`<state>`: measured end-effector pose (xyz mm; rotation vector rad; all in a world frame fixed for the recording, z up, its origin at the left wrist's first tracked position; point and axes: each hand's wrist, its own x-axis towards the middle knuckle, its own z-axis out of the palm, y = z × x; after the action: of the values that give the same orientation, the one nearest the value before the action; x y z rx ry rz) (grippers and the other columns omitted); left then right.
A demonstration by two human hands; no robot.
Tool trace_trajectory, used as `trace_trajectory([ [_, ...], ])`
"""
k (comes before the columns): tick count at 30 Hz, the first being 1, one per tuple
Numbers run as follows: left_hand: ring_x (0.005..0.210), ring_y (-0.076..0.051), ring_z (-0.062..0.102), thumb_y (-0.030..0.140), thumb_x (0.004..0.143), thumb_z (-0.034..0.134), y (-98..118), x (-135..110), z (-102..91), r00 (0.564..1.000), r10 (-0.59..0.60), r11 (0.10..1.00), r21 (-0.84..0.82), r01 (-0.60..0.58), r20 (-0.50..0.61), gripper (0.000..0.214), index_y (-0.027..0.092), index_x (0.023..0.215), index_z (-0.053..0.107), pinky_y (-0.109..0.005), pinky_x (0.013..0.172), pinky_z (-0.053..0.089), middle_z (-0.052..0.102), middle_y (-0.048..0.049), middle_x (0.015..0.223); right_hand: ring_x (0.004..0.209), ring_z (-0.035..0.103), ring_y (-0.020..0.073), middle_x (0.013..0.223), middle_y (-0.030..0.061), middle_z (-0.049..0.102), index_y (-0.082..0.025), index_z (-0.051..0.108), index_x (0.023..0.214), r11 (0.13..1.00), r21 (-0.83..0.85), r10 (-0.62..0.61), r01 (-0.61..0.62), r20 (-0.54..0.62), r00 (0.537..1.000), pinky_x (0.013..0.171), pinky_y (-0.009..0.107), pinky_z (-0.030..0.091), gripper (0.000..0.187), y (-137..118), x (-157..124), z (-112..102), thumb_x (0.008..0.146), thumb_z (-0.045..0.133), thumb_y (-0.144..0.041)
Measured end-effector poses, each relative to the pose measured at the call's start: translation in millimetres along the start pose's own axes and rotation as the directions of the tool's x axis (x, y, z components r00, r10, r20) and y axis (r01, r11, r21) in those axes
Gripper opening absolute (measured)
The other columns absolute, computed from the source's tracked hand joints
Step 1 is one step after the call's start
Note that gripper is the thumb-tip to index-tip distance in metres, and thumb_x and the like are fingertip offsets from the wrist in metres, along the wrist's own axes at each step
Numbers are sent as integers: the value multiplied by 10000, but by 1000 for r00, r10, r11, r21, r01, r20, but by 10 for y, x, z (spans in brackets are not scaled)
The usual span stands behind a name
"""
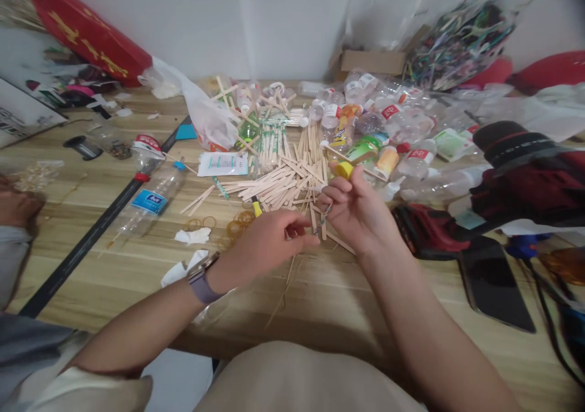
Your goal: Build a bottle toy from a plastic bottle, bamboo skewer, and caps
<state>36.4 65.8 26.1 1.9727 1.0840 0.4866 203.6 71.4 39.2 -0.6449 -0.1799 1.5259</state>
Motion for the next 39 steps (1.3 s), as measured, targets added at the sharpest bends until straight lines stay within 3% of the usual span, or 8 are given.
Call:
trace_trajectory([
  [8, 608, -113, 534, 341, 883, 565, -121, 156, 75, 954, -53, 939, -310, 148, 295, 235, 180, 713, 591, -255, 638, 433, 605, 21, 663, 394, 316, 42, 515, -120, 327, -198, 537, 829, 998, 15, 59, -60, 58, 997, 442, 139, 369, 234, 9, -42, -92, 1015, 615, -318],
  [15, 645, -110, 541, 325, 893, 578, -212, 102, 109, 893, -37, 968, -207, 145, 449, 194, 187, 757, 569, -227, 625, 420, 611, 26, 703, 403, 371, 50, 529, -104, 366, -202, 557, 873, 977, 205, 41, -59, 87, 995, 481, 153, 438, 272, 3, -24, -76, 1095, 422, -284],
  [20, 663, -108, 579, 276, 874, 594, -203, 16, -97, 750, -3, 989, -110, 101, 661, 123, 185, 811, 647, -207, 627, 431, 668, 13, 752, 397, 387, 56, 519, -93, 373, -198, 536, 829, 963, 264, -60, 49, 32, 998, 484, 164, 455, 406, -97, 4, -112, 1120, 303, -359],
  [24, 691, -120, 611, 303, 882, 608, -176, -121, -438, 719, -26, 1000, 21, 16, 694, 147, 204, 814, 691, -201, 628, 420, 717, 5, 784, 382, 365, 55, 512, -96, 354, -193, 547, 847, 961, 269, -64, 66, -16, 998, 461, 163, 435, 416, -163, -1, -124, 1121, 287, -367],
  [31, 701, -147, 582, 445, 946, 511, -353, -489, -1121, 860, -205, 956, 285, 73, 467, 300, 214, 838, 671, -217, 643, 414, 667, 7, 774, 402, 353, 50, 500, -112, 366, -206, 521, 792, 977, 141, -162, 162, -10, 987, 480, 141, 428, 258, -229, 28, -184, 1038, 571, -264],
  [34, 782, -165, 558, 435, 961, 463, -415, -521, -1203, 975, -205, 884, 411, 223, -88, 289, 207, 879, 620, -238, 722, 416, 640, 13, 816, 403, 357, 43, 504, -115, 375, -200, 516, 782, 979, 88, -180, 182, -25, 983, 499, 144, 437, 268, -222, 49, -199, 1020, 609, -282],
  [36, 880, -195, 568, 409, 937, 496, -364, -463, -1125, 887, -101, 853, 419, 311, -451, 237, 209, 982, 615, -267, 790, 420, 662, 2, 944, 405, 368, 36, 514, -115, 379, -189, 525, 790, 980, 89, -174, 179, -56, 983, 512, 149, 442, 278, -182, 58, -184, 1030, 593, -313],
  [39, 938, -224, 616, 455, 902, 528, -174, -286, -838, 932, -107, 934, 288, 214, -347, 311, 202, 1035, 650, -301, 773, 467, 707, -40, 1061, 418, 391, 33, 538, -107, 396, -175, 547, 806, 980, 102, -164, 171, -71, 984, 529, 159, 453, 293, -70, 52, -133, 1042, 565, -347],
])
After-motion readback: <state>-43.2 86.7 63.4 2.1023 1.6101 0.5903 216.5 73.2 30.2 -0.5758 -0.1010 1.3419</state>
